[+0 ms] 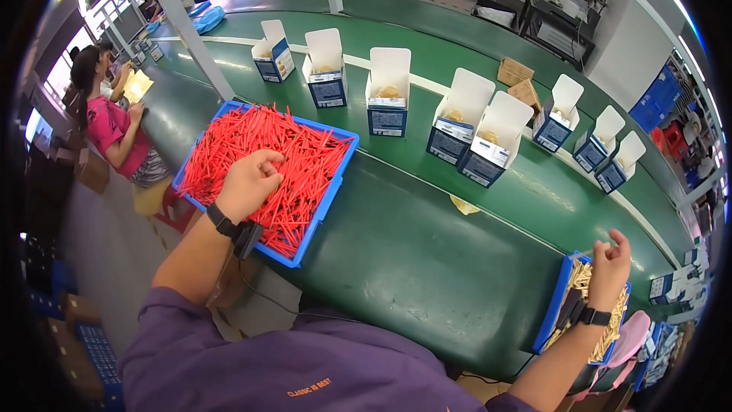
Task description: The person joins a red stick and a wooden stick together and places the assembly into a box, then adds a small packet. This process is repeated for several boxes on the assembly line.
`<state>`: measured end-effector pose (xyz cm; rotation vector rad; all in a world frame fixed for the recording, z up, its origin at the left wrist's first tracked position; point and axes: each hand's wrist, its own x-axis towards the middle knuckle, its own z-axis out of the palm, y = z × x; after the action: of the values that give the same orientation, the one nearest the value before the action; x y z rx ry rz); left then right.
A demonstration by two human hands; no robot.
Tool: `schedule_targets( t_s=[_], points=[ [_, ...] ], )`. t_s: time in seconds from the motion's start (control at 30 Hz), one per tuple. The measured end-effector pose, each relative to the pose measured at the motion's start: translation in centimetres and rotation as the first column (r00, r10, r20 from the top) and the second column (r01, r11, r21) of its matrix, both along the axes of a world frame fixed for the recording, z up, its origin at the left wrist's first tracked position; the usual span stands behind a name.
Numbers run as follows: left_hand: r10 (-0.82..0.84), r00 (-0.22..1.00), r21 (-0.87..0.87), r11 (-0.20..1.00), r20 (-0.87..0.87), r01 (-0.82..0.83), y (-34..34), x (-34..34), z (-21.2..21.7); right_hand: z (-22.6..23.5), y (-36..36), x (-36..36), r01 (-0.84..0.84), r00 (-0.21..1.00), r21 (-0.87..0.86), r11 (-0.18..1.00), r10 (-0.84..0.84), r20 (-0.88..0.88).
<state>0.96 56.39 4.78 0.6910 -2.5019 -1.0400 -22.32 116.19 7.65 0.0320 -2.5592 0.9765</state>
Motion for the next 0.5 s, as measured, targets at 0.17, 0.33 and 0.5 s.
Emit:
schedule_targets(
  t_s=[0.17,0.33,0.5],
  points=[
    [-0.066,0.985,0.059,0.995,-0.161,0.076,-0.3,-0.3,-2.2,-1.0,-13.0,5.4,-0.426,0.851,-0.621,0.658,0.524,-0.028],
    [-0.152,0.966,-0.271,0.958,-0.207,0.092,4.1,-1.5,0.4,-7.9,-19.6,8.2,-0.528,0.655,-0.666,0.526,0.752,0.075],
    [-0.321,0.925,-0.223,0.935,-0.201,0.276,12.4,-3.3,1.9,-9.1,-19.4,8.8,-0.628,0.618,-0.515,0.583,0.776,0.124]
  ],
)
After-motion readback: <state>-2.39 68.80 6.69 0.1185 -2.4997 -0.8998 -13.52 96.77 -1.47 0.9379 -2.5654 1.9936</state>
